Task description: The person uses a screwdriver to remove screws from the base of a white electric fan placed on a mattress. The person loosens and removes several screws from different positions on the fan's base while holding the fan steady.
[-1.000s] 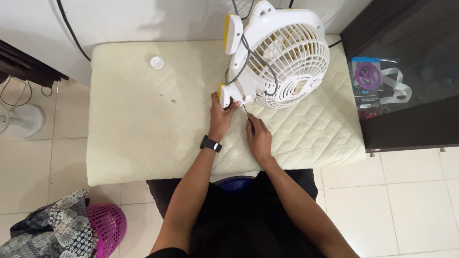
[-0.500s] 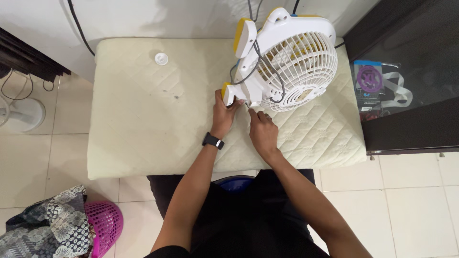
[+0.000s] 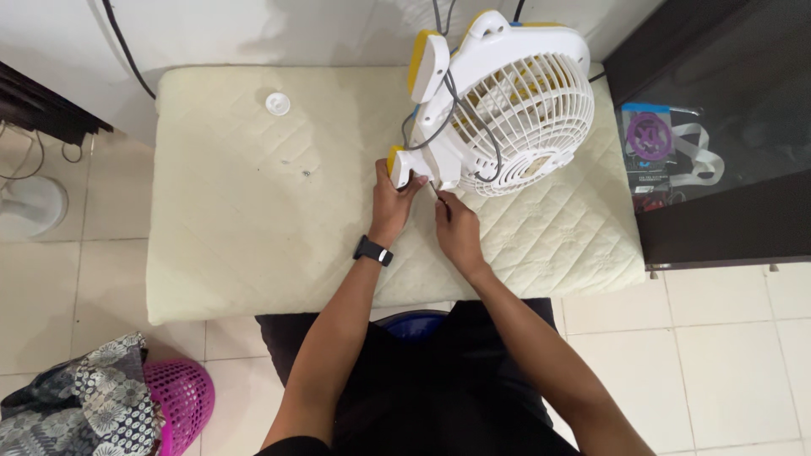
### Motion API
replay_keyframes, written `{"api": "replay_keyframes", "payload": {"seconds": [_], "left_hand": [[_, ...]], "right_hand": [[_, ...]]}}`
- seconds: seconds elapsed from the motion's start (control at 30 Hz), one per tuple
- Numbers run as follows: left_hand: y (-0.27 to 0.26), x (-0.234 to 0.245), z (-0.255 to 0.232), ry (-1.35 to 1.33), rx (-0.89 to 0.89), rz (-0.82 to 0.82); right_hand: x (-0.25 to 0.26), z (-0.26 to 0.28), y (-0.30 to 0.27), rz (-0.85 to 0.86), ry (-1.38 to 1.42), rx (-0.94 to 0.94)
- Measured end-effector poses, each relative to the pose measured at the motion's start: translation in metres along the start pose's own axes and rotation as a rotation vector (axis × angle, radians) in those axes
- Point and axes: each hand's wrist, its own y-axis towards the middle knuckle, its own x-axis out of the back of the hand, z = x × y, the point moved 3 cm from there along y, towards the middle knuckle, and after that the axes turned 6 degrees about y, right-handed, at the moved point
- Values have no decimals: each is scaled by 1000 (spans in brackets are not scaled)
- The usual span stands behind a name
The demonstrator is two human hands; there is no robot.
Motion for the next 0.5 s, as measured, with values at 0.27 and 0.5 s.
{"api": "replay_keyframes", "payload": {"seconds": [0.27, 0.5], "left_hand": [[0, 1, -4, 87, 25, -37], [-1, 1, -3, 22, -19, -37]], "right_hand": [[-14, -22, 8, -26, 782, -683], [1, -12, 21, 153, 495, -752]]}}
